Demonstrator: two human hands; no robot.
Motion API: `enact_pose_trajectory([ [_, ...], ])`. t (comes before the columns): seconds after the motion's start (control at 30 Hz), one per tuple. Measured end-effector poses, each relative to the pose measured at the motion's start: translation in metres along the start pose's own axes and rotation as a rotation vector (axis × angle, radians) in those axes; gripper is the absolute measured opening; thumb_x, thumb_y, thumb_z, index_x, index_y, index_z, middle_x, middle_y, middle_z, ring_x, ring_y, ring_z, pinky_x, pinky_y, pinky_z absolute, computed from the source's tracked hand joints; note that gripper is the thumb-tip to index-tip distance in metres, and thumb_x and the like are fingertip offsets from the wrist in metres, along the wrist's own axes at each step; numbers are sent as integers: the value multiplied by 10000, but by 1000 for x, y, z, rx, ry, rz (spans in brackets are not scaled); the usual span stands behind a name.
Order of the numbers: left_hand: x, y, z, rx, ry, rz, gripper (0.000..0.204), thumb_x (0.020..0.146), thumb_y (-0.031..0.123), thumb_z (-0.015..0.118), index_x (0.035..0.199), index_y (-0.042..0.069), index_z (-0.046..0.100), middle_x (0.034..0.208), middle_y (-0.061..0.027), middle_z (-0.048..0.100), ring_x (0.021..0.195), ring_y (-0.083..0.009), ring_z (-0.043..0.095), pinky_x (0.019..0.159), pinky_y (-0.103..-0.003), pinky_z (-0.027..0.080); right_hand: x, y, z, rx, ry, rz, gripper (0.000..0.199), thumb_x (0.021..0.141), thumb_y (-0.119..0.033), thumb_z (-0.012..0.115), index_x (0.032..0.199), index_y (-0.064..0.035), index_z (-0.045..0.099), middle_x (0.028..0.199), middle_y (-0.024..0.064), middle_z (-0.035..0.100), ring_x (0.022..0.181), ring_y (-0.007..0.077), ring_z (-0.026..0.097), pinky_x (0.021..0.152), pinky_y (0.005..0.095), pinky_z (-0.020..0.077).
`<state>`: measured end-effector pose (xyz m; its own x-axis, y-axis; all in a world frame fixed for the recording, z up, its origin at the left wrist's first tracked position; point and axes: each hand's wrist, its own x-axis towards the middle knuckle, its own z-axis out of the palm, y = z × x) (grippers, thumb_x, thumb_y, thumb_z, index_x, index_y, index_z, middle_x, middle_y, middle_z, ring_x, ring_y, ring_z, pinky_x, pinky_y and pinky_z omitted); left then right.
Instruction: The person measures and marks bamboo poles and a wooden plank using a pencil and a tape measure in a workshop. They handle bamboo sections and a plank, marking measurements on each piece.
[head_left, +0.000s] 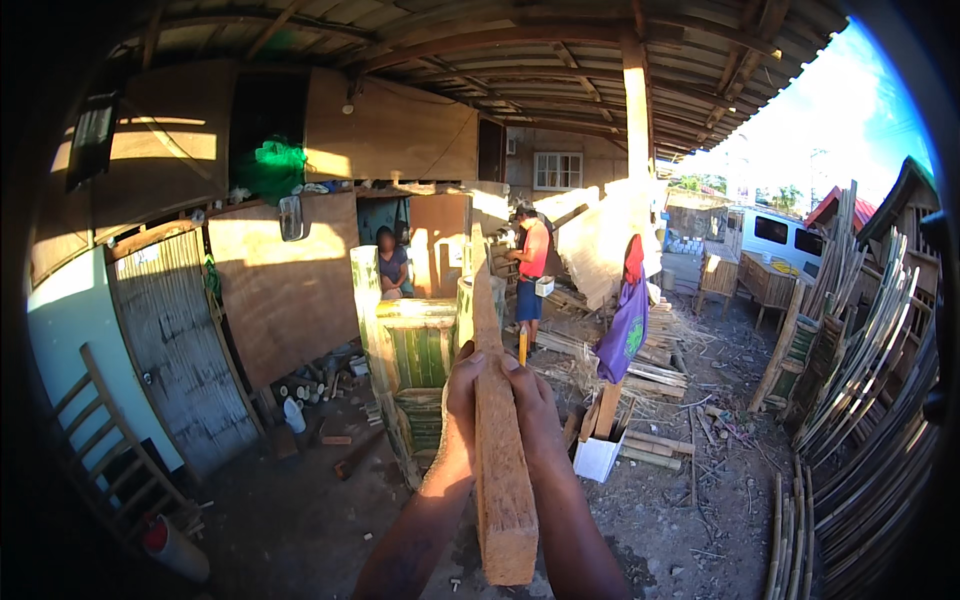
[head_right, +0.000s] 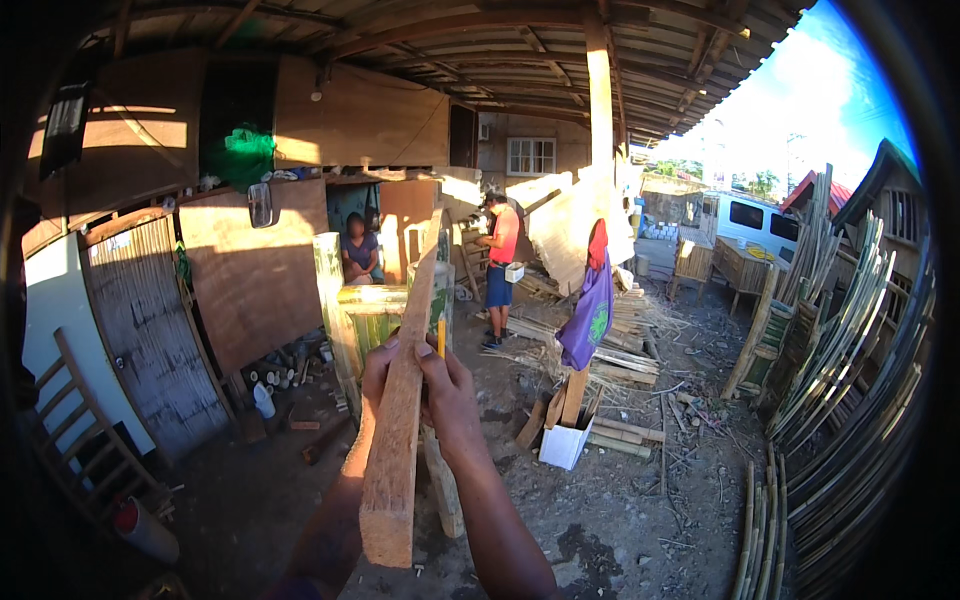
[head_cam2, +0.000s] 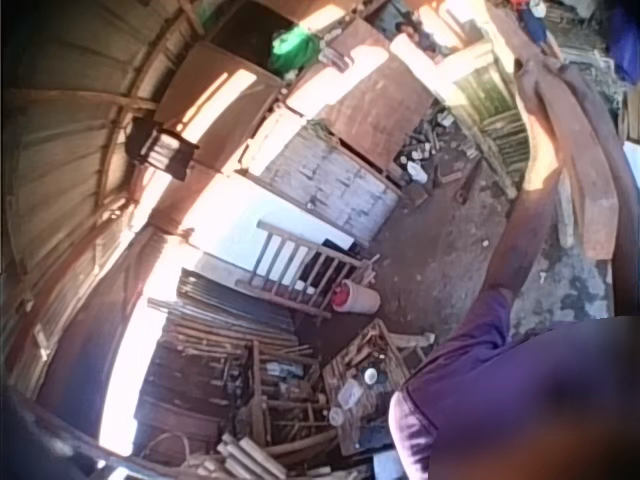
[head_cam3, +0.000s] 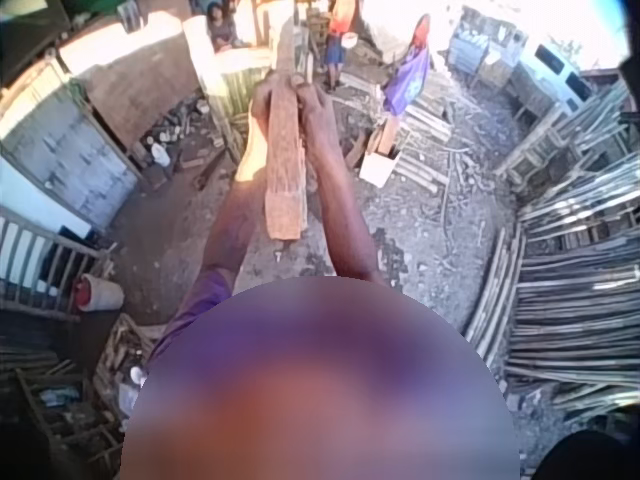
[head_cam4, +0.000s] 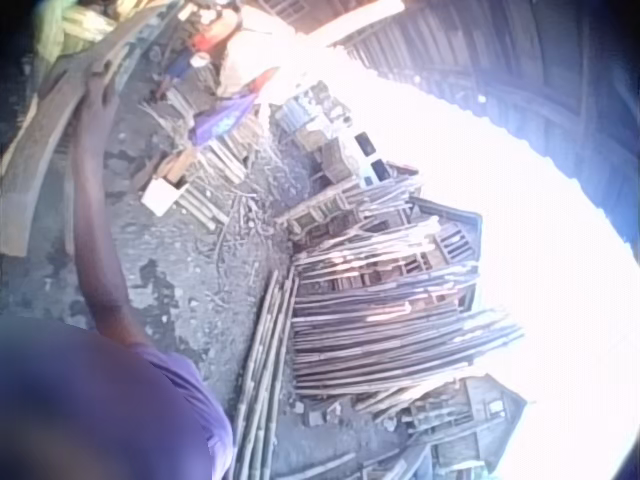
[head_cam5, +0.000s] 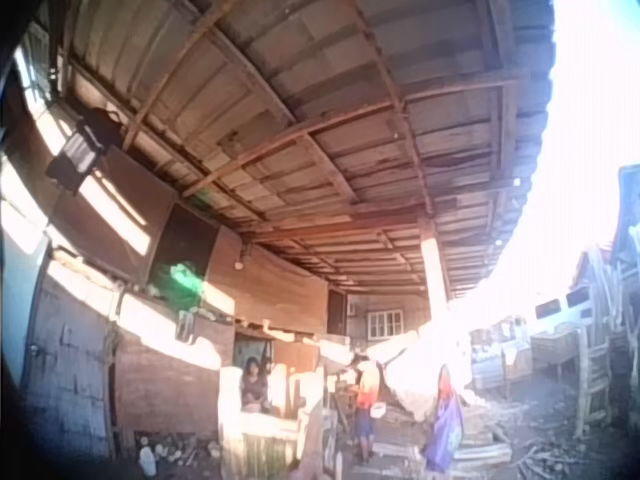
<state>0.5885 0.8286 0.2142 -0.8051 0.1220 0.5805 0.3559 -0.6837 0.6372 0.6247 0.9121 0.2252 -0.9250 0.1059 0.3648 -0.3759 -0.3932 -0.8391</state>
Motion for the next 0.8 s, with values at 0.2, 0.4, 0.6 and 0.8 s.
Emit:
enact_pose_trajectory([
  [0.2, -2, -2, -2, 35, -6, 49, 422, 986, 423, 450, 1157, 54, 561, 996, -77, 590, 912, -159, 591, 838, -294, 477, 2, 0, -3, -4, -19, 21, 641, 981, -448, 585, 1398, 32, 503, 790, -15, 565, 543, 33, 430, 466, 209, 308],
  [0.4, 20, -10, -34, -25, 174, 6, 488, 1019, 368, 469, 1378, 41, 519, 1171, -119, 631, 1103, -192, 585, 953, -326, 461, 1, 1, -8, 0, -42, 46, 694, 970, -478, 600, 1420, 37, 482, 753, -27, 523, 512, 30, 382, 452, 212, 269],
  [0.6, 105, -23, -71, 581, 70, 394, 442, 1000, 293, 484, 1235, -52, 630, 1264, -146, 639, 1164, -215, 574, 1042, -344, 399, 0, -5, -7, -52, -19, 66, 711, 965, -501, 609, 1427, 24, 481, 776, -19, 512, 521, 36, 389, 455, 221, 279],
  [0.8, 169, -27, -94, 697, -30, 215, 443, 998, 311, 467, 1165, -43, 674, 1145, -151, 693, 1109, -259, 608, 1025, -351, 410, 3, -4, -21, -79, -43, 58, 665, 961, -555, 572, 1343, -14, 518, 989, 35, 599, 639, 63, 523, 481, 216, 330],
])
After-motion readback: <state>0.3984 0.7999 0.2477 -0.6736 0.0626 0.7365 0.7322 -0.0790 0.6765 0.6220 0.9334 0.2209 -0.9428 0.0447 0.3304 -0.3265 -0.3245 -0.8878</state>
